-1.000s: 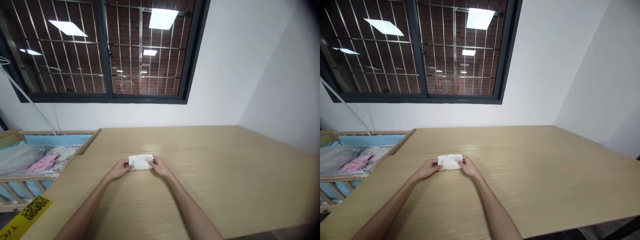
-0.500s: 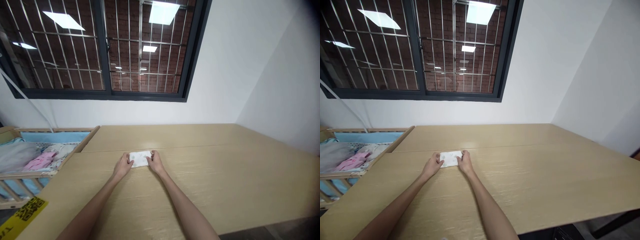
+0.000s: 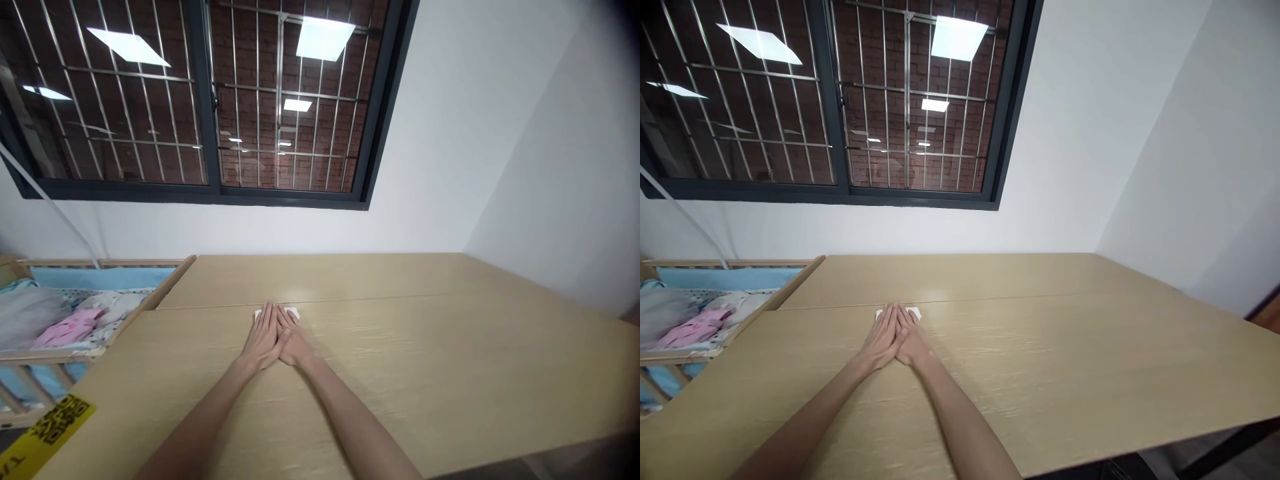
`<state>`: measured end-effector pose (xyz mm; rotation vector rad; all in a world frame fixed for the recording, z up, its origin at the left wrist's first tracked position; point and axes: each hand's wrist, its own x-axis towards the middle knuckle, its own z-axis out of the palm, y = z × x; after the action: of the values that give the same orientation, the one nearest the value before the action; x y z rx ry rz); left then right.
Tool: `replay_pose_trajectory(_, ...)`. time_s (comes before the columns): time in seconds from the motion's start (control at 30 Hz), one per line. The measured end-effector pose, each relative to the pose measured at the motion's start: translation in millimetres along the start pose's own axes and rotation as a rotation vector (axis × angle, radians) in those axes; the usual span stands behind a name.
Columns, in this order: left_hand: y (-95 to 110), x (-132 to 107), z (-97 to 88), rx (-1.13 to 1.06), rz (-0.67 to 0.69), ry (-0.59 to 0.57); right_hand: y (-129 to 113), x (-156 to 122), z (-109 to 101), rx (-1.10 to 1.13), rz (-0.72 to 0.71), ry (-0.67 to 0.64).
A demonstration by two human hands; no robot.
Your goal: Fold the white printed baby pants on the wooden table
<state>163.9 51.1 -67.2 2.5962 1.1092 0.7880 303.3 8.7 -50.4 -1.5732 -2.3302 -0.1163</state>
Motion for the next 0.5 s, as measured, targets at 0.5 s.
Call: replay_pose_trajectory(0.5, -37.4, -8.9, -8.8, 0.106, -0.158, -0.12, 15.3, -13.9, -5.6, 0.102, 0.174, -0.05)
